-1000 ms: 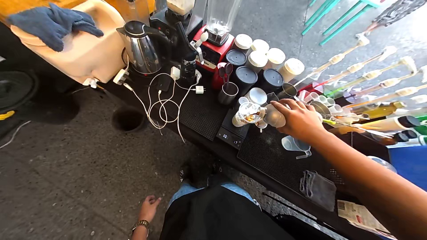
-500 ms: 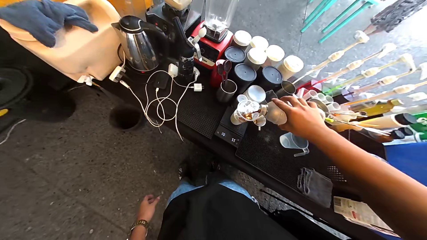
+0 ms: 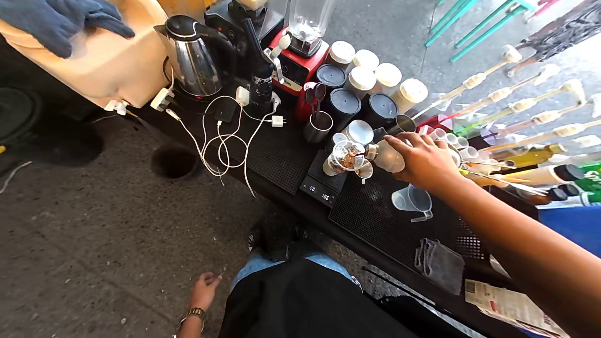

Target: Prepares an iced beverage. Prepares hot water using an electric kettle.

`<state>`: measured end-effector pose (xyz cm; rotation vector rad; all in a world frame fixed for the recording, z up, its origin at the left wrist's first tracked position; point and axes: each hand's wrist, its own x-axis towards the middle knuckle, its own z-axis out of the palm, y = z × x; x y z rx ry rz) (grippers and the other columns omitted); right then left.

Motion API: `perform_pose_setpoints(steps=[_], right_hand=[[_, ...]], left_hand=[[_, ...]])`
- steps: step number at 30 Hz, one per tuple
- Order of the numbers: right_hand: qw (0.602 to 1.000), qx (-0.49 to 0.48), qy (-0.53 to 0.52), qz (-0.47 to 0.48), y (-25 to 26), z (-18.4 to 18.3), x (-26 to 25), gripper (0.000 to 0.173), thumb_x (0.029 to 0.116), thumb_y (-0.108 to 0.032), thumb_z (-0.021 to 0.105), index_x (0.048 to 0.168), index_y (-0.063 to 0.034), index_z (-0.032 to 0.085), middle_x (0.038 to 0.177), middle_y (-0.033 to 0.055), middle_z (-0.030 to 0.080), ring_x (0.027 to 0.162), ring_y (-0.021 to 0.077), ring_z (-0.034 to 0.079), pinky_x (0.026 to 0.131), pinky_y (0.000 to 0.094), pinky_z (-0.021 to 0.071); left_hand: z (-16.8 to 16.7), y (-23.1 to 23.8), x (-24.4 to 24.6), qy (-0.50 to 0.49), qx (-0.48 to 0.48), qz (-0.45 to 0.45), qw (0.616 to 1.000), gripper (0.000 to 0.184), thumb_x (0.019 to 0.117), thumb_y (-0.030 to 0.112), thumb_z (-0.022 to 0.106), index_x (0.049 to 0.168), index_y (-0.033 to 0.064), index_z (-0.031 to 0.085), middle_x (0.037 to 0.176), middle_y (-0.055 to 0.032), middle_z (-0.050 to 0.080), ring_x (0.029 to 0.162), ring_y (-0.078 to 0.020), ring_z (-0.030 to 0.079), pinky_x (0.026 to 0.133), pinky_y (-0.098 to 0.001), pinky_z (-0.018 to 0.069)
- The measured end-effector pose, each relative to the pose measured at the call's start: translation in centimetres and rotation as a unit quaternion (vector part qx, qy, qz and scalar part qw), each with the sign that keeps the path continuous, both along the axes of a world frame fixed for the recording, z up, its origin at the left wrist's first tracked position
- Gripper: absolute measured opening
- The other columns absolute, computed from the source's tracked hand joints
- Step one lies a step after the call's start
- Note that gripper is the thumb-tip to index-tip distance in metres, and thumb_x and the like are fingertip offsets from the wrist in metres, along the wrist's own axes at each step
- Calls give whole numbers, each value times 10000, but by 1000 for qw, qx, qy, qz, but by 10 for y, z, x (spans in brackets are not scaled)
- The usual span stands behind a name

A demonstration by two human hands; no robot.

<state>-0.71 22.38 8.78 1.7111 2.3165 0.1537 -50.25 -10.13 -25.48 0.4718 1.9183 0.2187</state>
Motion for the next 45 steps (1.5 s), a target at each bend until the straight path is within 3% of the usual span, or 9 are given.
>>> perform_pose_setpoints(steps=[22,45], right_hand=[[999,-14,-14,26,16,-1,-13,936,658,-213,964,1494,-224,542,1439,185,561,1269,468,546,961,706,434],[998,-23,-33,39,21,4,-33,904,674,-202,954,1483,-213,552,1424,207,565,1258,484,545,929,707,437]], left_hand=[[-3,-14,11,1,-9,14,1000,528,979,222,714,1397,-40,527,1310,-251,640,1232,-375,620,1069,-536,468],[-2,-17,5,-2,-7,34,999,519,979,205,711,1396,-45,528,1329,-265,622,1246,-387,607,1065,-550,466]])
